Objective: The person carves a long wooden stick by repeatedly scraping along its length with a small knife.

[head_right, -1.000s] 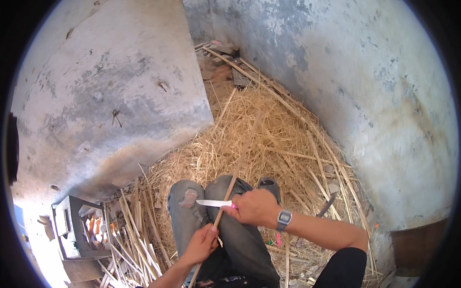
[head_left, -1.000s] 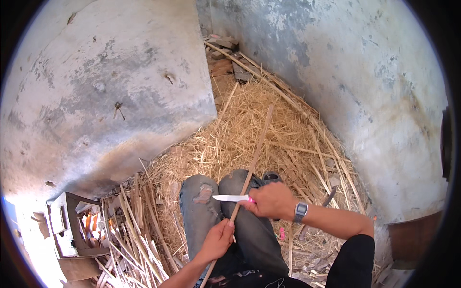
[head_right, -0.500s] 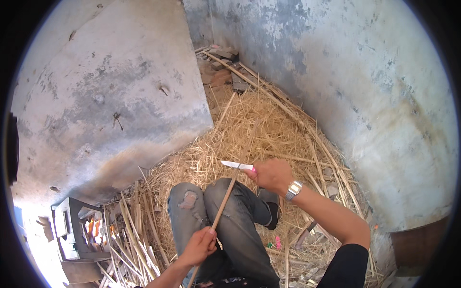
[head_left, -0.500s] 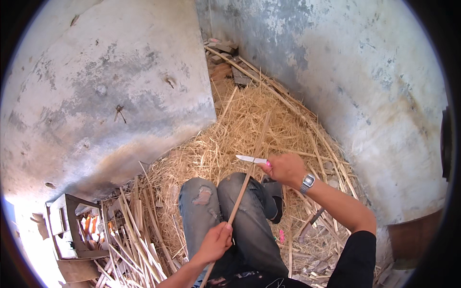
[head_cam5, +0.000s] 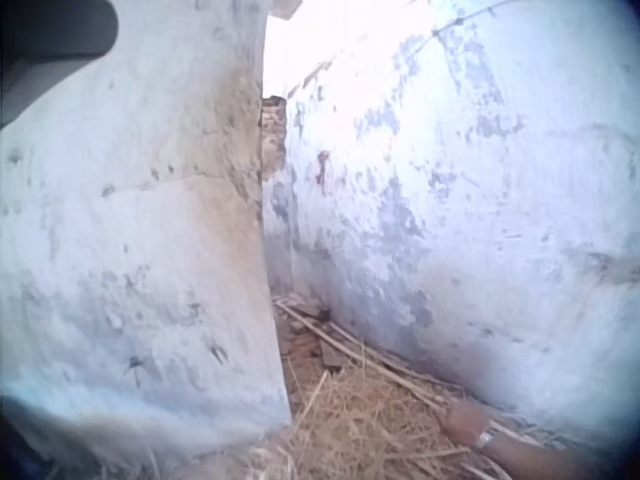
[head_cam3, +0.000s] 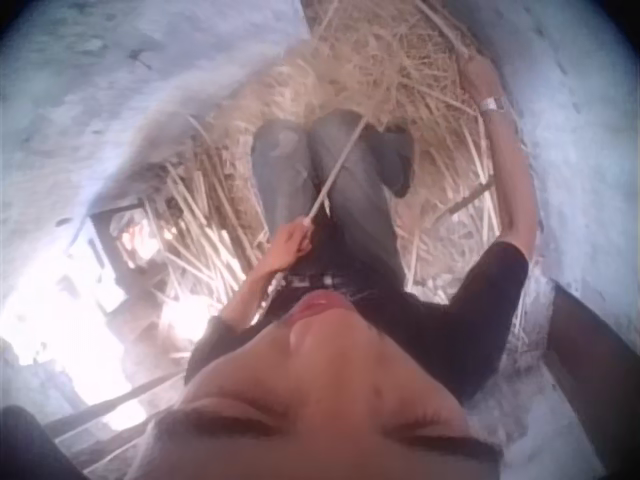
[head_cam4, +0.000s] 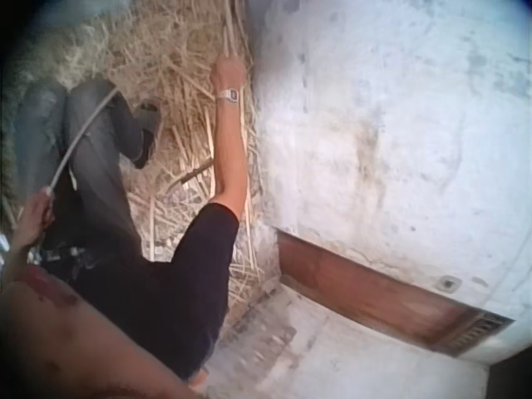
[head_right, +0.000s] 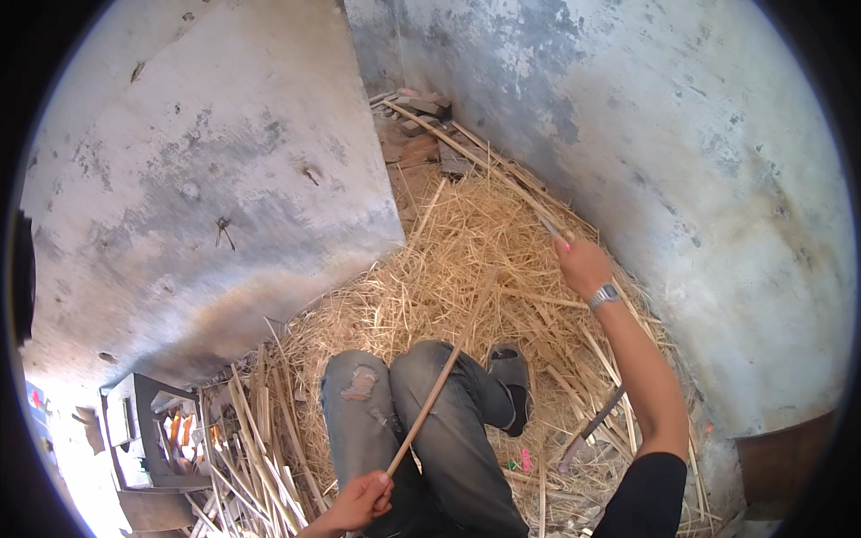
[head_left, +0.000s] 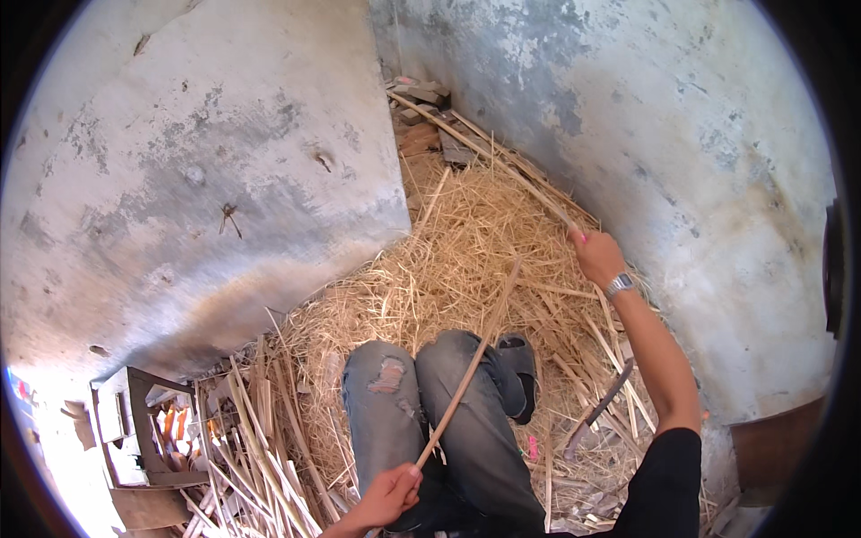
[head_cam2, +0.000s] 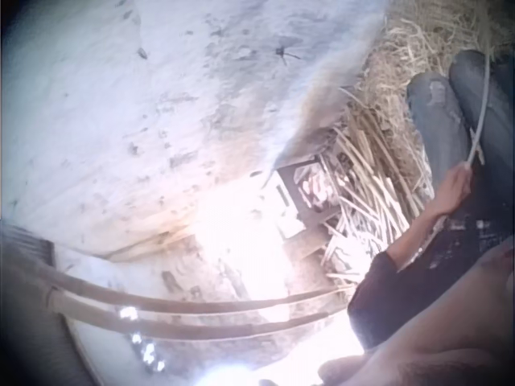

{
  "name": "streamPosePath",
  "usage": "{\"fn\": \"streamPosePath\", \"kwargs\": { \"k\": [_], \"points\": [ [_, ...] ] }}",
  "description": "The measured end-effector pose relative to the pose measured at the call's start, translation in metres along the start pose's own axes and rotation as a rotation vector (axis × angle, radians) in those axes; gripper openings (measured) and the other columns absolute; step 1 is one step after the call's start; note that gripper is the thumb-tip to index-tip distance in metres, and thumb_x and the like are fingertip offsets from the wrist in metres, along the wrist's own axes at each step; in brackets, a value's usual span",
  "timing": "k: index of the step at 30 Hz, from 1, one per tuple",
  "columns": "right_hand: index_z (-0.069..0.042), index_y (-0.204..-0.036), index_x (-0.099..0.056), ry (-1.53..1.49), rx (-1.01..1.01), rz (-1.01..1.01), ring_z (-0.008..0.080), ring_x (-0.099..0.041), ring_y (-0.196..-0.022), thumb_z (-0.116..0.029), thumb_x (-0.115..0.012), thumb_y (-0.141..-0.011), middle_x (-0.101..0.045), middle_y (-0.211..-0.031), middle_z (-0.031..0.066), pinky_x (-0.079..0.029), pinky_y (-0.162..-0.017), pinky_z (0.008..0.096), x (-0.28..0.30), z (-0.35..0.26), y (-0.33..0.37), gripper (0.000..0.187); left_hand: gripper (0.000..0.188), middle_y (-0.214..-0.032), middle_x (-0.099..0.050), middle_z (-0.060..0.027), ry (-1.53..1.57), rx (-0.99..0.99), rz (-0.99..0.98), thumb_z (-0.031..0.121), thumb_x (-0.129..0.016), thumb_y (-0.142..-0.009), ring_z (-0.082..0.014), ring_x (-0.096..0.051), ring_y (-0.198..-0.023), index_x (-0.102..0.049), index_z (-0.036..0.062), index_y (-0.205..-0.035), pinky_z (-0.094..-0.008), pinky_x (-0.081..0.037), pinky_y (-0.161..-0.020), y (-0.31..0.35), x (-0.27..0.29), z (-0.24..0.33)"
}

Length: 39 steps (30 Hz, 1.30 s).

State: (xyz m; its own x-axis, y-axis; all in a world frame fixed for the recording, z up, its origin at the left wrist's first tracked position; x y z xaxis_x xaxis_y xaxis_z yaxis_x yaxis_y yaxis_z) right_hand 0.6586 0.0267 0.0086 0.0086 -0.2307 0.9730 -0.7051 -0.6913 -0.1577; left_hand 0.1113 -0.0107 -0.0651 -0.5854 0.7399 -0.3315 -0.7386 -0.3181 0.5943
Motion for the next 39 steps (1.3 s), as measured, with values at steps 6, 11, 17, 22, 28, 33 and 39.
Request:
{"fn": "streamPosePath", "kwargs": {
  "k": [6, 11, 17, 22, 28, 33, 39],
  "points": [
    [-0.002, -0.079, -0.063, -0.435, 0.086, 0.04, 0.0404, -0.06, -0.06, -0.044, -0.049, -0.104, -0.06, -0.065, 0.0216, -0.044, -0.059, 0.0503, 0.017, -0.052, 0.055, 0.052, 0.036, -0.06, -0.028, 0.005, 0.203, 0.064, -0.08, 0.037, -0.04, -0.112, -0.0073, -0.022, -0.05, -0.047, 0.008, -0.091, -0.0239, -0.024, -0.049, -0.013, -0.01, 0.004],
    [-0.007, -0.083, -0.068, -0.311, 0.418, -0.287, 0.038, -0.064, -0.059, -0.052, -0.053, -0.1, -0.063, -0.063, 0.0166, -0.049, -0.057, 0.0503, 0.017, -0.152, 0.153, 0.05, 0.031, -0.064, -0.035, 0.0043, 0.144, -0.026, -0.091, 0.032, -0.039, -0.113, -0.0054, -0.029, -0.052, -0.053, 0.0066, -0.101, -0.0232, -0.027, -0.048, -0.038, -0.017, 0.032],
    [-0.009, -0.076, -0.069, -0.149, 0.58, -0.514, 0.0367, -0.064, -0.053, -0.062, -0.05, -0.098, -0.062, -0.057, 0.0153, -0.052, -0.05, 0.0481, 0.009, -0.187, 0.22, 0.061, 0.027, -0.061, -0.042, 0.0041, -0.226, -0.187, 0.081, 0.029, -0.045, -0.111, -0.0049, -0.036, -0.05, -0.055, 0.0057, -0.102, -0.023, -0.03, -0.047, -0.049, -0.029, 0.053],
    [-0.008, -0.072, -0.068, -0.165, 0.578, -0.343, 0.036, -0.064, -0.051, -0.065, -0.045, -0.099, -0.061, -0.053, 0.0154, -0.051, -0.048, 0.0469, -0.001, -0.17, 0.18, 0.067, 0.027, -0.062, -0.048, 0.0014, -0.334, -0.192, 0.144, 0.028, -0.047, -0.109, -0.0076, -0.044, -0.054, -0.056, 0.0052, -0.098, -0.0258, -0.036, -0.052, -0.045, -0.023, 0.048],
    [-0.009, -0.071, -0.068, -0.125, 0.607, -0.289, 0.0364, -0.065, -0.054, -0.065, -0.047, -0.098, -0.062, -0.056, 0.0162, -0.051, -0.051, 0.0471, -0.013, -0.159, 0.155, 0.066, 0.026, -0.063, -0.053, -0.0025, -0.408, -0.182, 0.172, 0.026, -0.048, -0.108, -0.0116, -0.052, -0.057, -0.057, 0.0047, -0.096, -0.0295, -0.043, -0.057, -0.042, -0.022, 0.056],
    [-0.01, -0.07, -0.067, -0.053, 0.467, -0.137, 0.0345, -0.064, -0.055, -0.062, -0.048, -0.099, -0.061, -0.056, 0.014, -0.047, -0.049, 0.0474, -0.018, -0.125, 0.105, 0.062, 0.027, -0.063, -0.054, -0.0031, -0.409, -0.176, 0.15, 0.026, -0.048, -0.108, -0.0121, -0.053, -0.057, -0.056, 0.0042, -0.094, -0.0297, -0.043, -0.056, -0.035, -0.023, 0.051],
    [-0.01, -0.072, -0.069, -0.129, 0.446, -0.175, 0.0345, -0.063, -0.055, -0.063, -0.048, -0.098, -0.063, -0.059, 0.0117, -0.047, -0.05, 0.0475, -0.013, -0.142, 0.113, 0.062, 0.027, -0.063, -0.051, -0.0006, -0.289, -0.164, 0.149, 0.026, -0.046, -0.109, -0.009, -0.049, -0.057, -0.057, 0.005, -0.096, -0.0279, -0.041, -0.055, -0.043, -0.022, 0.047]
  ]
}}
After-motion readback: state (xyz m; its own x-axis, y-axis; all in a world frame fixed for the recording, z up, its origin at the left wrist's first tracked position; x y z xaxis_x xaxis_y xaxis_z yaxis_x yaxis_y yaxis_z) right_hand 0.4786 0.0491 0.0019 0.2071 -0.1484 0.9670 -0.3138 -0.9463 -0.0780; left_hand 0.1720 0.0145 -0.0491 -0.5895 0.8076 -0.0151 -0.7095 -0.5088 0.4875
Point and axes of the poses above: each hand's wrist, its own y-axis away from the middle knuckle, its own x-axis out of the back of the hand, z = x × y, the point moved 8 cm from there along -y, towards the middle knuckle
